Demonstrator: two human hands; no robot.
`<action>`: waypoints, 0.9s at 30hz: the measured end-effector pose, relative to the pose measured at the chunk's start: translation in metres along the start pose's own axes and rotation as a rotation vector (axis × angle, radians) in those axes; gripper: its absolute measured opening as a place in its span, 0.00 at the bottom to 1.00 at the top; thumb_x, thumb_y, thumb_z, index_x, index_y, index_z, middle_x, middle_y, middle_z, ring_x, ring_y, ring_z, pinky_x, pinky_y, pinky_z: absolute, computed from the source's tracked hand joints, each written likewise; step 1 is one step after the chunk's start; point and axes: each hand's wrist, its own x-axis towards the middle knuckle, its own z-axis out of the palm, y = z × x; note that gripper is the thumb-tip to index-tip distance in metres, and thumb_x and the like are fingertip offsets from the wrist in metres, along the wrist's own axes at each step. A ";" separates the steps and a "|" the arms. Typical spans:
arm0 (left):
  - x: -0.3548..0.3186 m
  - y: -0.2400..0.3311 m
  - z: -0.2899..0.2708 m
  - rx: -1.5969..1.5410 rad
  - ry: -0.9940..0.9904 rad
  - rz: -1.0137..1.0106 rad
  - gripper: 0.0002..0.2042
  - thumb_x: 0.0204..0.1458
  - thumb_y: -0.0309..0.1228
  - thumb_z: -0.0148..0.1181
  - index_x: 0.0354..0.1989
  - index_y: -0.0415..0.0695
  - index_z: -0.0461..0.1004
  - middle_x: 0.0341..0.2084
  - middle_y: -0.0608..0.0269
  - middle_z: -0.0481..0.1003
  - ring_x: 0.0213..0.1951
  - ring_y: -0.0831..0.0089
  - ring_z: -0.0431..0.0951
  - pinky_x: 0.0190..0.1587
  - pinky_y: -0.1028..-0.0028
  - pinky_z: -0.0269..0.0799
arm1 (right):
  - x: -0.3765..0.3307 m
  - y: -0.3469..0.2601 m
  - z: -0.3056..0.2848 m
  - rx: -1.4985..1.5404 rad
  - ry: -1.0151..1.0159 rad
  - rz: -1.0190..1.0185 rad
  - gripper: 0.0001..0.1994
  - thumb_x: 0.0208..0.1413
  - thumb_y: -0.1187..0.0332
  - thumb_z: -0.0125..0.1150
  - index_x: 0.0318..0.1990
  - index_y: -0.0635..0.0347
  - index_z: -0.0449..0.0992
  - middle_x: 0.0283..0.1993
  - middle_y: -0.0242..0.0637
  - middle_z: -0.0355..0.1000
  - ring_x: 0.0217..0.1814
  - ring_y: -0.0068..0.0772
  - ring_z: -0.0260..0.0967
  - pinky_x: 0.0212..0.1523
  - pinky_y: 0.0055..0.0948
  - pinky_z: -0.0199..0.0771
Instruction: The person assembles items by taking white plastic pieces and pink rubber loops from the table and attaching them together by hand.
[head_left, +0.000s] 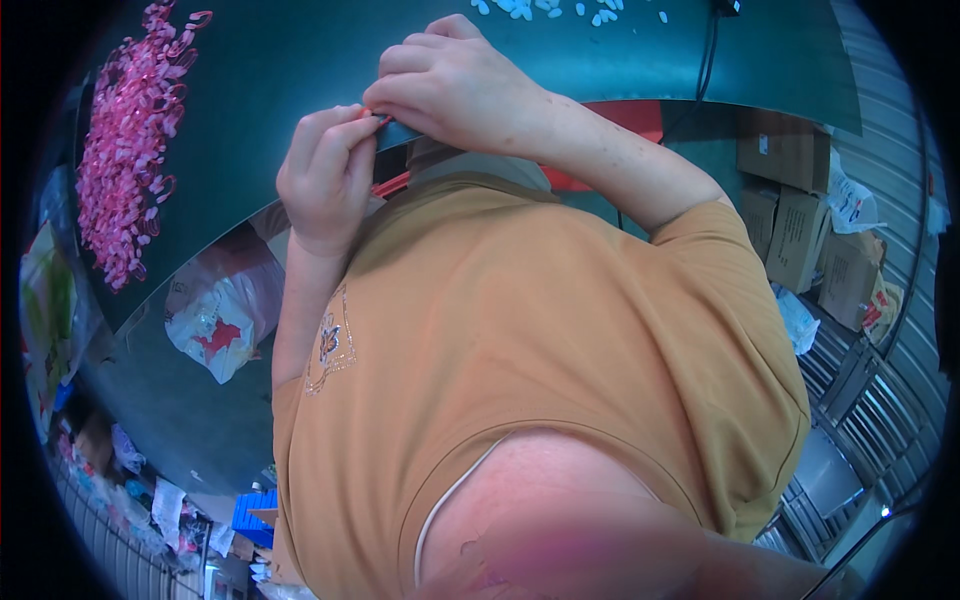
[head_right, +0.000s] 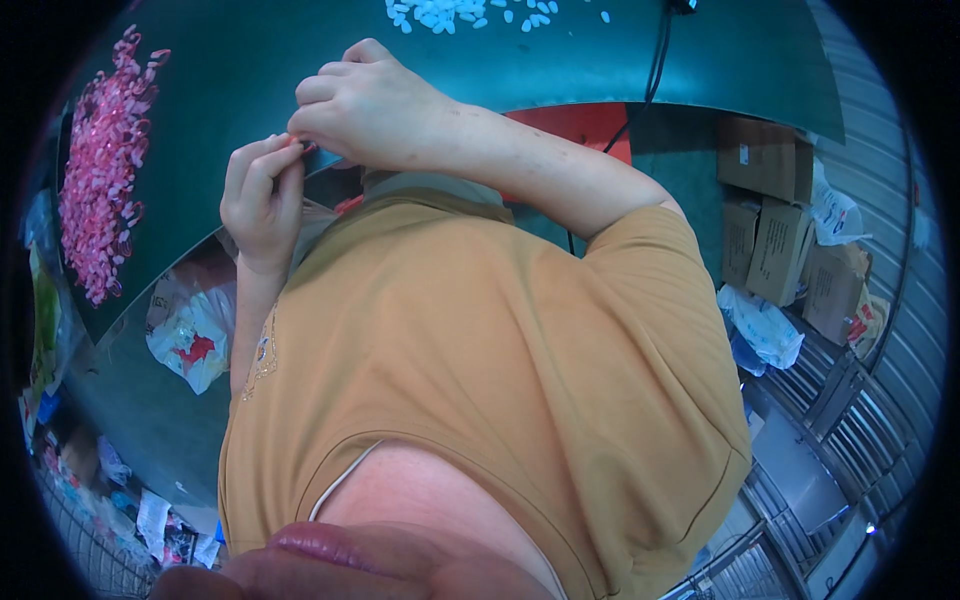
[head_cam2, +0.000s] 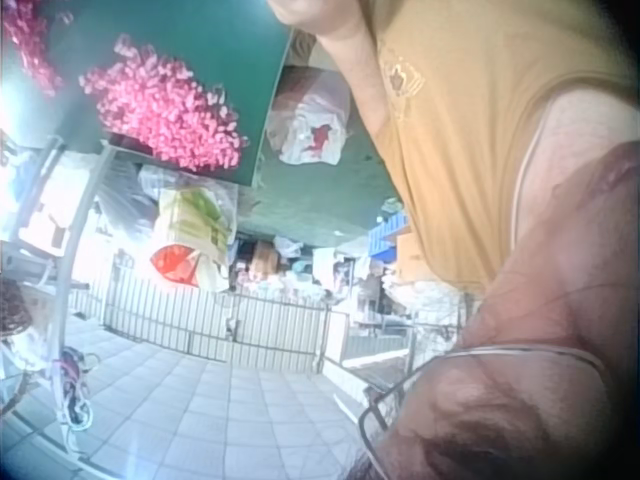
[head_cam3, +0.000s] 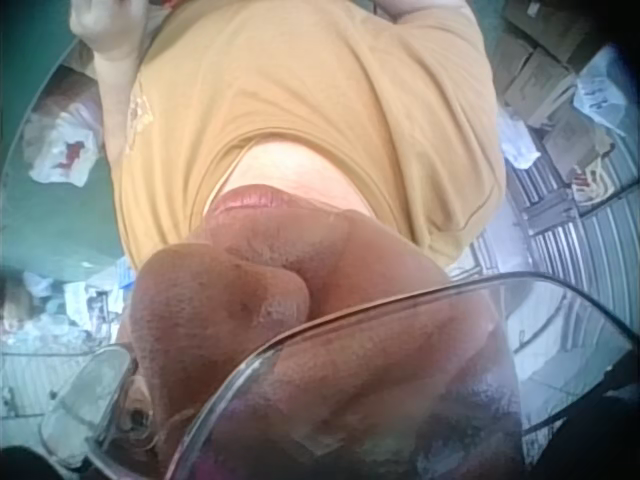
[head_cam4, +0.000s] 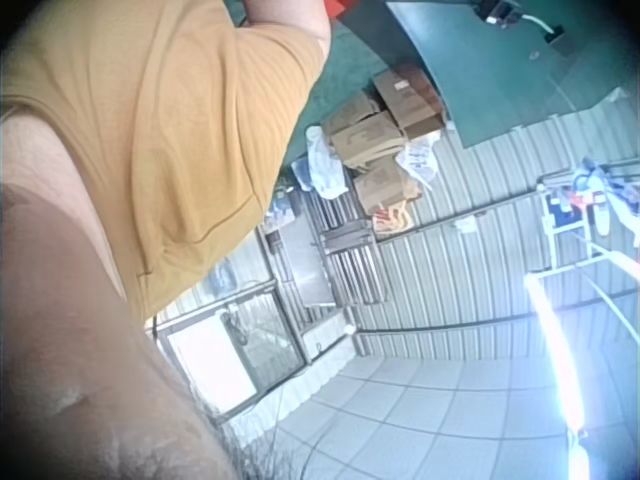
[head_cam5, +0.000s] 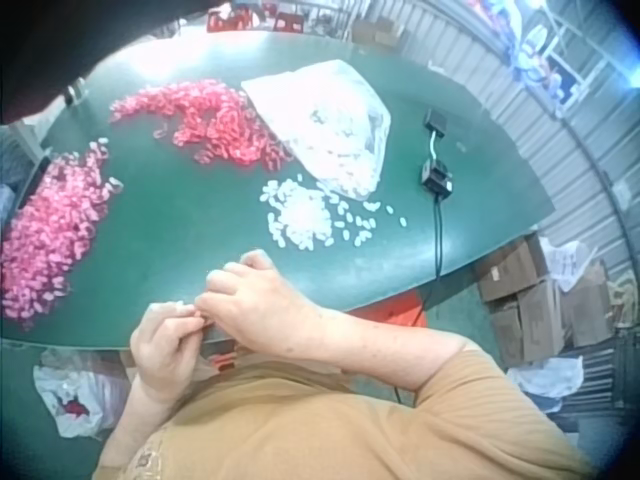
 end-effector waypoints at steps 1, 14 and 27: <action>0.000 0.001 0.001 -0.008 0.003 -0.004 0.11 0.51 0.16 0.76 0.40 0.42 0.83 0.40 0.56 0.83 0.39 0.61 0.87 0.41 0.67 0.85 | -0.001 0.000 0.000 0.057 0.016 0.014 0.04 0.66 0.63 0.69 0.45 0.45 0.86 0.41 0.22 0.78 0.47 0.27 0.78 0.59 0.39 0.70; -0.001 -0.001 0.002 0.007 0.008 0.003 0.11 0.52 0.16 0.75 0.40 0.43 0.83 0.40 0.57 0.83 0.40 0.62 0.87 0.40 0.67 0.85 | 0.011 0.009 -0.010 0.099 -0.142 0.014 0.06 0.66 0.63 0.69 0.46 0.49 0.87 0.39 0.26 0.79 0.46 0.31 0.80 0.54 0.38 0.73; -0.003 0.000 0.001 0.008 -0.016 -0.030 0.11 0.52 0.14 0.75 0.40 0.40 0.84 0.41 0.55 0.84 0.43 0.62 0.87 0.45 0.67 0.85 | 0.018 0.010 -0.015 0.203 -0.187 0.063 0.08 0.65 0.62 0.66 0.43 0.51 0.88 0.38 0.28 0.81 0.42 0.35 0.81 0.54 0.39 0.74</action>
